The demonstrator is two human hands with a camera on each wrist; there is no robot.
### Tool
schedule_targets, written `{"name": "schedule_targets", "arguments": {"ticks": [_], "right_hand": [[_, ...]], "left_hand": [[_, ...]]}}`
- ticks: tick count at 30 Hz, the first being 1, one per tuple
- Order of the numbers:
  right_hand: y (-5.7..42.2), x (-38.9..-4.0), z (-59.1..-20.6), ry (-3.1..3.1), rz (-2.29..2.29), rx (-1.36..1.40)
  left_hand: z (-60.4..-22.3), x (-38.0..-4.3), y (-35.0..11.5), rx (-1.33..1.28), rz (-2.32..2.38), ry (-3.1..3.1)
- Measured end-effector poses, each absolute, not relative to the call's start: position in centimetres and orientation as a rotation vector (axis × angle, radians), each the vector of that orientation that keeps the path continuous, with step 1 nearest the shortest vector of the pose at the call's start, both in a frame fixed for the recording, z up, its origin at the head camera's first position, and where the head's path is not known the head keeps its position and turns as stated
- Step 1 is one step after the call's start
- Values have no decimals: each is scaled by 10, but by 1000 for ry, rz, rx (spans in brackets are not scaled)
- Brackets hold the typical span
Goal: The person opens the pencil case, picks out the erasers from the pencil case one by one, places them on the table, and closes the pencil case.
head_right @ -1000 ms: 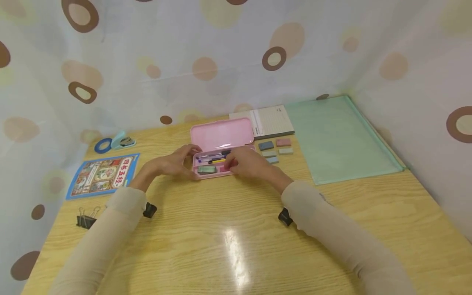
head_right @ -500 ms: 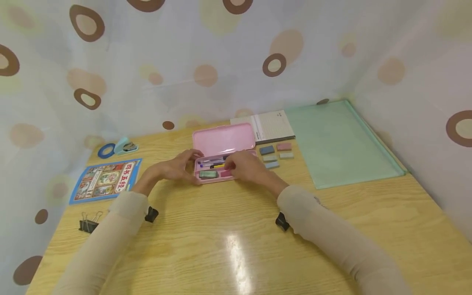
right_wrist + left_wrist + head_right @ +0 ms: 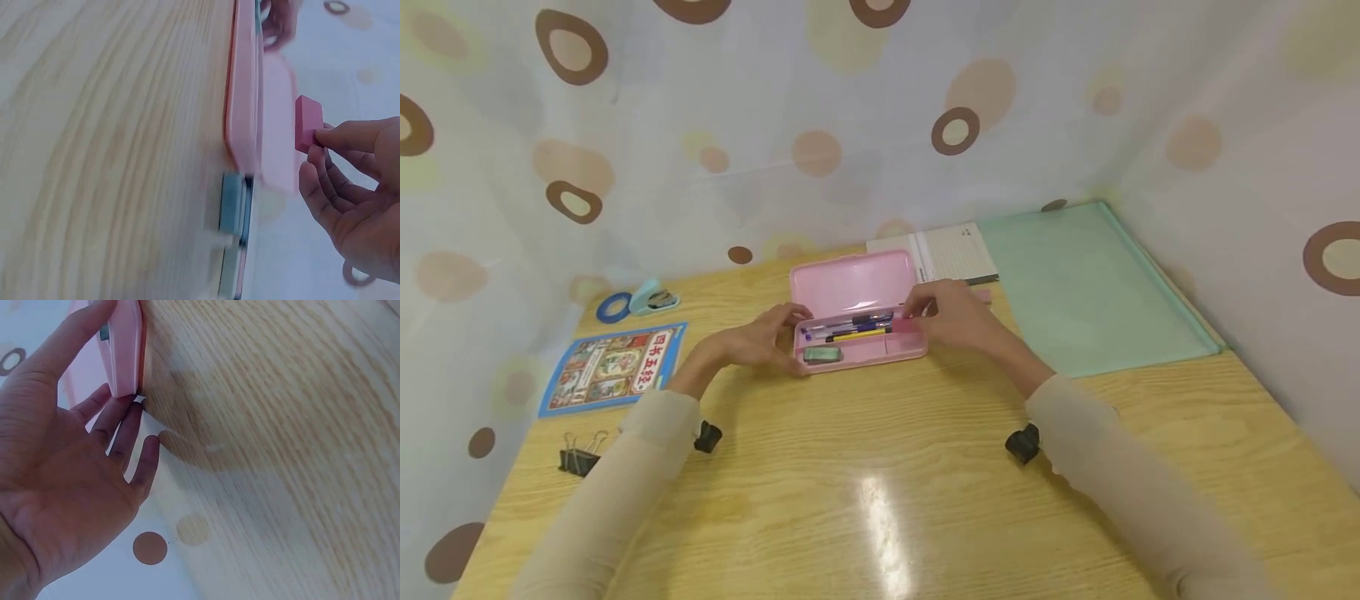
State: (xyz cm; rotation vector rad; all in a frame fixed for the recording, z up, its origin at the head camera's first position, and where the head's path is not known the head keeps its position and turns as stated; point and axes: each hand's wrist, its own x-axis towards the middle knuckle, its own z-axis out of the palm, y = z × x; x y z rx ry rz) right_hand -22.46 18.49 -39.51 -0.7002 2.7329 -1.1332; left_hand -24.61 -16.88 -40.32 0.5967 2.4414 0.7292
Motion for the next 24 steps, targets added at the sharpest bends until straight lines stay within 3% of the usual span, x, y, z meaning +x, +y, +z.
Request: {"name": "schedule_targets", "arguments": {"ticks": [11,24], "right_hand": [[269,-221,-401,2757,-1004,-545],[276,-228,-405,2754,-948,-555]], "left_hand": [[-403,-247,-168,602,761,2444],[-404,-246,-169,601,745,2442]]}}
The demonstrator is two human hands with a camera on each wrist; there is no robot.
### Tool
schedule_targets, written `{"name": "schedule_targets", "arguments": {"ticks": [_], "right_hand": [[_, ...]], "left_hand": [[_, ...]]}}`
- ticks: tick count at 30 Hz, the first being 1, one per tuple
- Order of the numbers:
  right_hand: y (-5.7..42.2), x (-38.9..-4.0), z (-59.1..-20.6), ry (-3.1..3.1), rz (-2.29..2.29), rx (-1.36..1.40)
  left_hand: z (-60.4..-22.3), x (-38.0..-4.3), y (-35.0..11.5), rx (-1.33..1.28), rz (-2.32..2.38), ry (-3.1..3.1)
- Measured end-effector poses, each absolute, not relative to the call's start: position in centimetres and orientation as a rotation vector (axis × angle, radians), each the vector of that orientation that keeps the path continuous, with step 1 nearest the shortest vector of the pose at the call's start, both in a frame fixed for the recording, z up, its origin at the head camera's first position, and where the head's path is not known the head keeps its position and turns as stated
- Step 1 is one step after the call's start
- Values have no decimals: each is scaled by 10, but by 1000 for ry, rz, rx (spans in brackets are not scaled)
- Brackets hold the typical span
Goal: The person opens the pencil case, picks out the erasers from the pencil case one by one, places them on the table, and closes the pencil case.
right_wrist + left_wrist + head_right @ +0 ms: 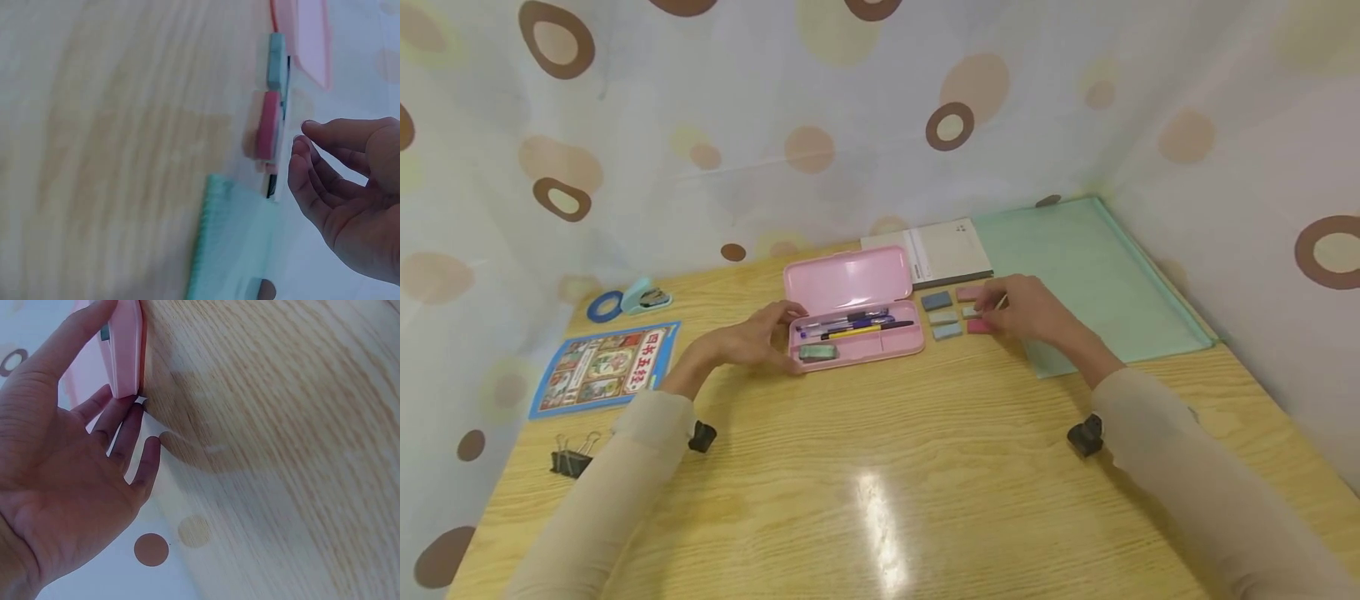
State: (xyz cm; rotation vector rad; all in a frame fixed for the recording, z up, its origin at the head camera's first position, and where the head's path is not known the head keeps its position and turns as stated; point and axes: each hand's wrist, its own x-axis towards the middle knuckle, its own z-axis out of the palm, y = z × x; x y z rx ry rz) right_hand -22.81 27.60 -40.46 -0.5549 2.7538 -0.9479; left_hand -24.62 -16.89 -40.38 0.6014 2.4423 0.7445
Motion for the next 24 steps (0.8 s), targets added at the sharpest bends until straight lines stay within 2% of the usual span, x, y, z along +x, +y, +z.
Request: {"name": "schedule_targets", "arguments": {"ticks": [5,17,24], "right_hand": [[250,-230,-398,2711,-1048,-608],[123,-219,-406,2503,-1207,-854],[79,-216,-415,2581,-1148,-893]], "left_hand": [[-403,-246,-168,599,754,2441],[-403,-245,-170,589,762,2429],[-402,-246,-170,588,758,2426]]}}
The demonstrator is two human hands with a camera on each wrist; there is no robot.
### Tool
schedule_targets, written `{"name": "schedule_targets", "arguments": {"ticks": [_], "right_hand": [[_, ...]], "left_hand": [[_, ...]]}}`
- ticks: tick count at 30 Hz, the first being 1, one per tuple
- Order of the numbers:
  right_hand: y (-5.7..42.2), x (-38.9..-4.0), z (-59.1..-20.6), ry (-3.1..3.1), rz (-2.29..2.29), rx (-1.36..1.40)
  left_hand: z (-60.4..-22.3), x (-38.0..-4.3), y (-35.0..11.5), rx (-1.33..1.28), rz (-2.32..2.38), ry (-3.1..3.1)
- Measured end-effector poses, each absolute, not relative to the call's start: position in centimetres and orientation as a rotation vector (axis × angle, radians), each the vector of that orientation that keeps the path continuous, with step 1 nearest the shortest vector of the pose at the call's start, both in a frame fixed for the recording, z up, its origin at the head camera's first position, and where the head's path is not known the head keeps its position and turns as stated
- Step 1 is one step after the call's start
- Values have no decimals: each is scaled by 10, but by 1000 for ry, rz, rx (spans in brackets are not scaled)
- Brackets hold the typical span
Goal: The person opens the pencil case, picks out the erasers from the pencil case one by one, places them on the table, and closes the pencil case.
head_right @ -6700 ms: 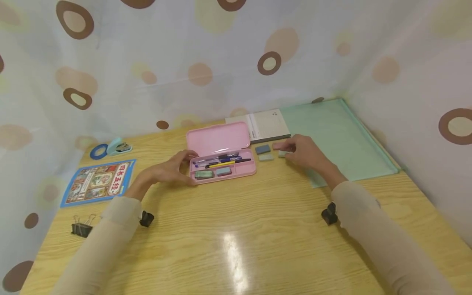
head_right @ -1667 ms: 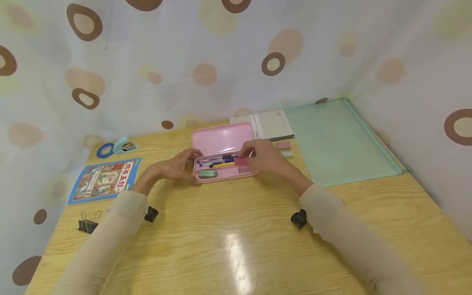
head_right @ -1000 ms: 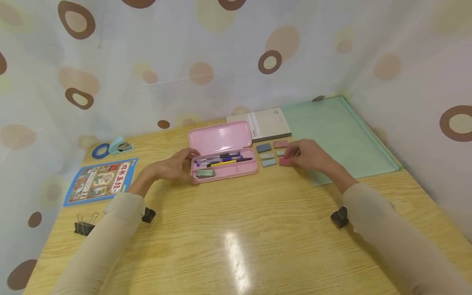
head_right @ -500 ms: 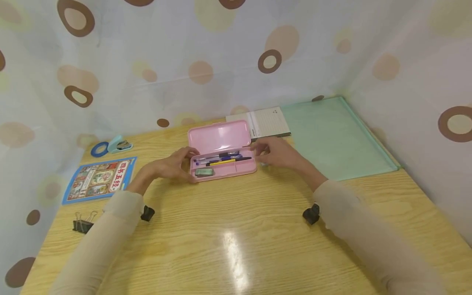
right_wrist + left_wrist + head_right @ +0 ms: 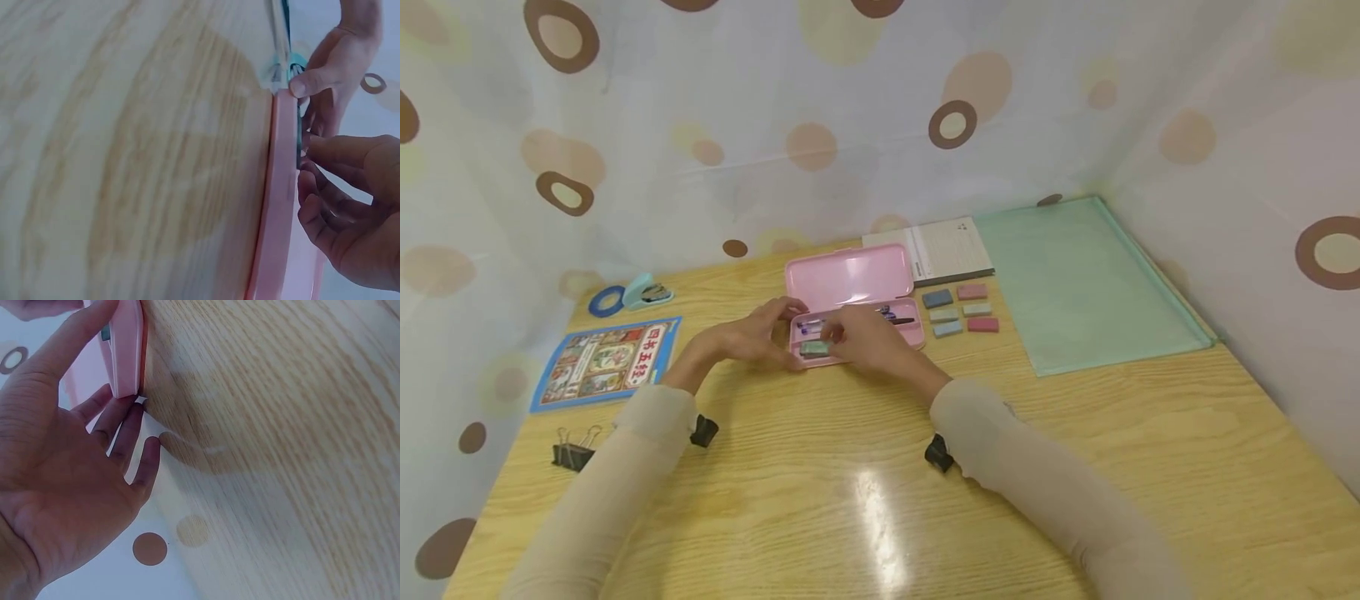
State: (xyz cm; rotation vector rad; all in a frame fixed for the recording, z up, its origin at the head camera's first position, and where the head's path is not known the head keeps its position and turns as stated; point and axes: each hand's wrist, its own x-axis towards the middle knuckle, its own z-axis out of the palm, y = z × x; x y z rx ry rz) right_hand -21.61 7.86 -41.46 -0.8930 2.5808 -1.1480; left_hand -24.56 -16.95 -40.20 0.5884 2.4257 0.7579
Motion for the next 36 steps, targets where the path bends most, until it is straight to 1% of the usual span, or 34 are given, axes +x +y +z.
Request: {"name": "schedule_targets", "arguments": {"ticks": [5,9,16,20,24,36], "right_hand": [[67,-219,-416,2709,-982,-850],[65,-221,-417,2719,-948,-824],[76,-220,-422,2688,-1180,-749],[96,-217,-417,2647,-1340,-698],[122,-214,-413,2604,-1394,-659],[213,-197,-416,2665,-1299,-573]], "left_hand": [[-403,-247,-169,594,767,2422],[-405,-247,-170,583,773,2420],[-406,-248,-171,586,758,2433],[-405,-247,-170,582,755,2430],[-405,-247,-170,579,759,2430],[-406,-248,-169,572,740,2436]]}}
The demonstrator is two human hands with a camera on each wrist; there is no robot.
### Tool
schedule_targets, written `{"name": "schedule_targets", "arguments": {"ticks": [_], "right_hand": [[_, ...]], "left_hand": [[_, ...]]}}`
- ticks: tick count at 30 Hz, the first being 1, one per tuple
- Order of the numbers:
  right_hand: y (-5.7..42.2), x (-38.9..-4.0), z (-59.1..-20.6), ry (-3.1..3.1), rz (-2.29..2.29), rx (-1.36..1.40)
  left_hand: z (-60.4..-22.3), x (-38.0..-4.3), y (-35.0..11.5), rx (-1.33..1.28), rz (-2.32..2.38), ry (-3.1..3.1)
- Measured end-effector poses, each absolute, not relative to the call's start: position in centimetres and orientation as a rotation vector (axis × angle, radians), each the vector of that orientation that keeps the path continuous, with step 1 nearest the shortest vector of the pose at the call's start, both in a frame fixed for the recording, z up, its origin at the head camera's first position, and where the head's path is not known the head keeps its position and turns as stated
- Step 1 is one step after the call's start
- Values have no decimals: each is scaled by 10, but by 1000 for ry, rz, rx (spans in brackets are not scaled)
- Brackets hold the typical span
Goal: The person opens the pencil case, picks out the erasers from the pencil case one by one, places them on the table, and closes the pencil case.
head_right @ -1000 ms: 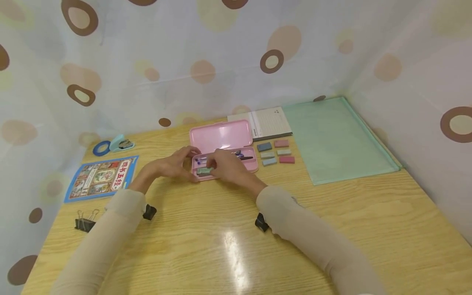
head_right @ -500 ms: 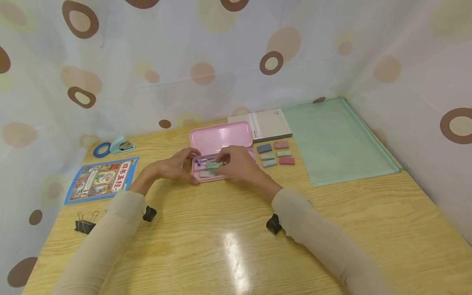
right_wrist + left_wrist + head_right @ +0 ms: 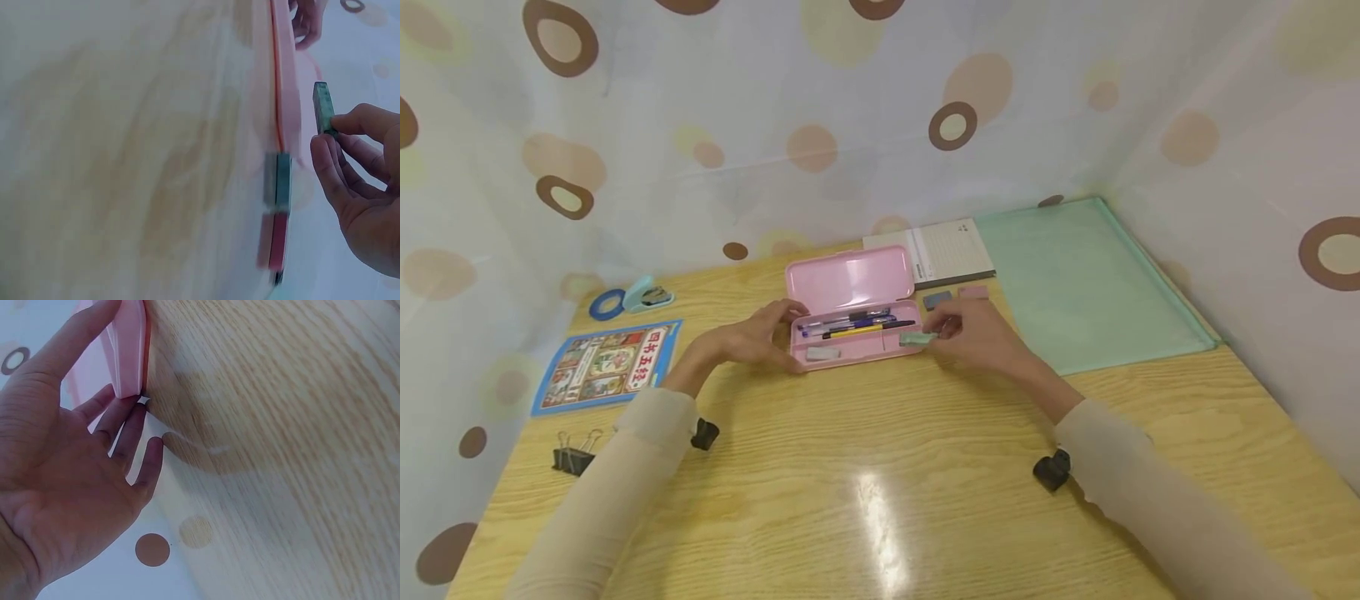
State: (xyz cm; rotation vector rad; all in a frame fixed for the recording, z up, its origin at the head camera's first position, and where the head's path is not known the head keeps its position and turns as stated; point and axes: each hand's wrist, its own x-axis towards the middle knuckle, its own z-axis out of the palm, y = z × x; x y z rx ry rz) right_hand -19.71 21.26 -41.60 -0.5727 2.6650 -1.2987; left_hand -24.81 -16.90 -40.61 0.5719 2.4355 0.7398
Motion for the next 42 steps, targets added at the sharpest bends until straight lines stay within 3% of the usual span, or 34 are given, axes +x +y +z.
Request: {"name": "schedule_targets", "arguments": {"ticks": [10,27,33,42], "right_hand": [[259,-191,-426,2688,-1177,-574],[248,-203,-422,2694,-1162,-599],[225,-206,-416,2653,-1212,-658],[145,-212,-414,2585,-1187,-814]], "left_hand": [[-401,-247,-167,564,735,2427],[-402,-247,-167,575,753,2416],[-401,-248,-167,578,753,2418],[-402,-248,-167,566,771,2407]]}}
